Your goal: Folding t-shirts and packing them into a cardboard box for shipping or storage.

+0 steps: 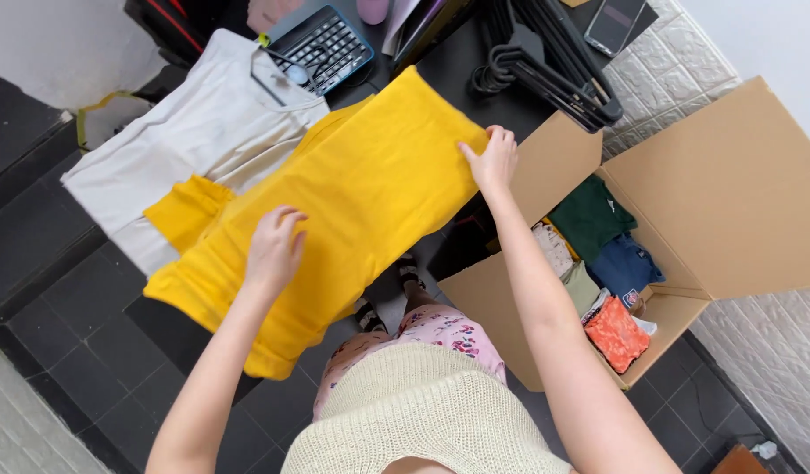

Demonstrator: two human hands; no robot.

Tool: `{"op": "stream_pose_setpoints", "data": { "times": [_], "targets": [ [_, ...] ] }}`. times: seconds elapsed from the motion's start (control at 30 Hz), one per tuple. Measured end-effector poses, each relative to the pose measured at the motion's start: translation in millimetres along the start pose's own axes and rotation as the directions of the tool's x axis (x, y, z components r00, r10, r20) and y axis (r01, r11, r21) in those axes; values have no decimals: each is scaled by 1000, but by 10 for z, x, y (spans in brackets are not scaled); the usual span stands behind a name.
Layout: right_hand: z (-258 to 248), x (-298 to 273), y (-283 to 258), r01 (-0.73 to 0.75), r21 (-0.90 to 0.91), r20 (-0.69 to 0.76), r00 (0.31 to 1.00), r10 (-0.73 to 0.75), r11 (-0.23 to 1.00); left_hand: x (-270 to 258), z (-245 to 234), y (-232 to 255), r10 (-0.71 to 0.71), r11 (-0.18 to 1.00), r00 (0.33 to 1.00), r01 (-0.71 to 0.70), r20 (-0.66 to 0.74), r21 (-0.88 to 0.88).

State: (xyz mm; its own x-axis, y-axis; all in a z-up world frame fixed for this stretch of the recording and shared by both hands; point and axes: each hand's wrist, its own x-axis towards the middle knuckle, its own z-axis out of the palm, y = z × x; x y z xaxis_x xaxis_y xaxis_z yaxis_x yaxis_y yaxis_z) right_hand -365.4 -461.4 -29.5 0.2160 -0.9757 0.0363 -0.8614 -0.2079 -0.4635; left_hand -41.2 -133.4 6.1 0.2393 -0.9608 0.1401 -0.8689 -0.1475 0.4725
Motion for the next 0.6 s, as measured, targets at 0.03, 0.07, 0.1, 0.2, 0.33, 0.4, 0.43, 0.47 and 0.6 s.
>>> {"op": "stream_pose_setpoints", "data": {
  "times": [0.03, 0.07, 0.1, 0.2, 0.33, 0.4, 0.43, 0.47, 0.6],
  "targets": [
    [-2, 104, 71, -83, -69, 44, 995, 86, 994, 249, 173, 69, 91, 996, 996, -90, 19, -29],
    [-45, 108, 58, -89, -71, 44, 995, 92, 993, 547, 310, 227, 93, 995, 995, -93, 24, -31],
    [-80, 126, 29, -92, -84, 114, 988, 102, 992, 846, 436, 382, 207, 977, 978, -205, 31, -61],
    [3, 218, 56, -92, 12, 241, 967, 87, 996, 1733, 952, 797, 390, 920, 919, -386, 55, -66],
    [-101, 164, 34, 177, 329, 354, 888, -294, 928, 2704, 1193, 1472, 575, 760, 768, -629, 282, 163],
    [-368, 92, -125, 161, 362, 372, 878, -301, 918, 3046, 1800, 1284, 643, 593, 668, -744, 374, 310],
    [-510, 19, -195, 140, 389, 397, 867, -303, 910, 3170, 2109, 1193, 675, 389, 561, -823, 479, 415],
    [-618, 20, -213, 138, 390, 404, 863, -304, 910, 3295, 2265, 1069, 671, 395, 565, -821, 481, 413],
    [-931, -14, -161, 91, 367, 451, 853, -263, 926, 3681, 2581, 543, 381, 293, 548, -836, 745, 465]
  ]
}}
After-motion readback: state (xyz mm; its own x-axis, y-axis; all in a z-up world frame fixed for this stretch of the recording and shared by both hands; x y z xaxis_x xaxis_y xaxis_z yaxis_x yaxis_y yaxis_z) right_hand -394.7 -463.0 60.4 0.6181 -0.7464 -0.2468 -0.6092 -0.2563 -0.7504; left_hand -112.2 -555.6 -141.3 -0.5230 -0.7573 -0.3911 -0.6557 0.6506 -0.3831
